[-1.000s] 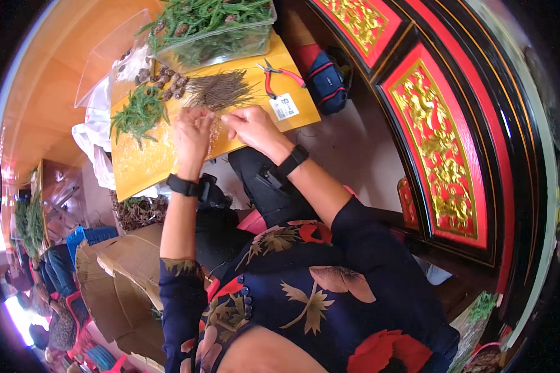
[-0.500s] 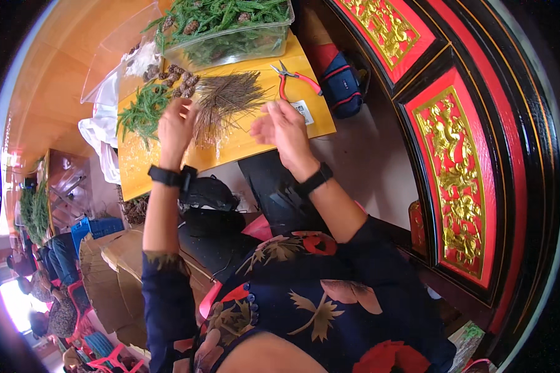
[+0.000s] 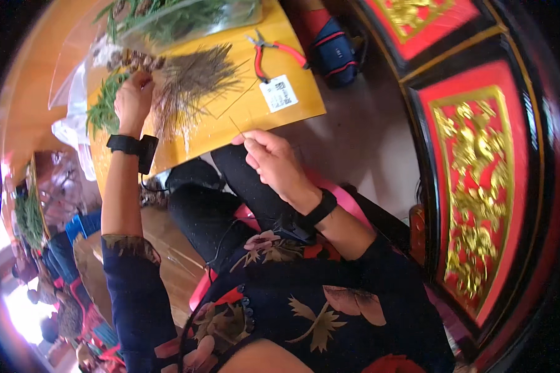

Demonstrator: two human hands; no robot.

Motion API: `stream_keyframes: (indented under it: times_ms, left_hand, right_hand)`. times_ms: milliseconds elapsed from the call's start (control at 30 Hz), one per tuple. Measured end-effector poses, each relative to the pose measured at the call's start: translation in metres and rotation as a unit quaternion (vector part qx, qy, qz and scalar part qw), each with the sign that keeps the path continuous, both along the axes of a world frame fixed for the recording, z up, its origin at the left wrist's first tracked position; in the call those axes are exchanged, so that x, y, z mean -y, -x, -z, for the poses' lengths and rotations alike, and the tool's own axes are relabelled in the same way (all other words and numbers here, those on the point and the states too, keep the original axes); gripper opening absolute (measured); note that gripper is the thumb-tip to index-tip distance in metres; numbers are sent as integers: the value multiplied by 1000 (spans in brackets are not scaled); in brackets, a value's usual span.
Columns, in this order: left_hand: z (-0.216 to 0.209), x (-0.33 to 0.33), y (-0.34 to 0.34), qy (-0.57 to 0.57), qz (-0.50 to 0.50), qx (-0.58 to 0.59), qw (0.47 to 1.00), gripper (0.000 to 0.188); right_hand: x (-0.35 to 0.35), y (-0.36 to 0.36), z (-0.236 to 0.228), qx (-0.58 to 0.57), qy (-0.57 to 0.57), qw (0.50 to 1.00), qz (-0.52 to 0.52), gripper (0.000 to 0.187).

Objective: Assembling decorative foliage by attaching small brown pods to green pine needle clusters and trimming them with pliers.

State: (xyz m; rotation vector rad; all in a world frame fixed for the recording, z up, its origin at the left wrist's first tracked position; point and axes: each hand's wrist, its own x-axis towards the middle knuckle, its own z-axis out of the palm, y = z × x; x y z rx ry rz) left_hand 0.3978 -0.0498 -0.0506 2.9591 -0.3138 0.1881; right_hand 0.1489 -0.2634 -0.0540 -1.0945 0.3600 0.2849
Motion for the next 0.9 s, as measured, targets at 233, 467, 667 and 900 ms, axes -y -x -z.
stream_keyframes:
  times_ms: [233, 467, 667, 900]
  left_hand:
    - [-29, 39, 60, 397, 34, -85, 913, 20]
    - [-59, 37, 111, 658, -69, -215, 718, 20]
    - [-55, 25, 149, 773, -122, -189, 593, 28]
    - [-60, -22, 188, 839, -126, -149, 508, 34]
  right_hand:
    - [11, -34, -16, 4, 0, 999, 39, 17]
    - [-2, -71, -31, 103, 47, 993, 14, 13]
    - [-37, -80, -51, 261, 264, 928, -36, 8]
    - [-85, -60, -63, 346, 420, 836, -70, 11]
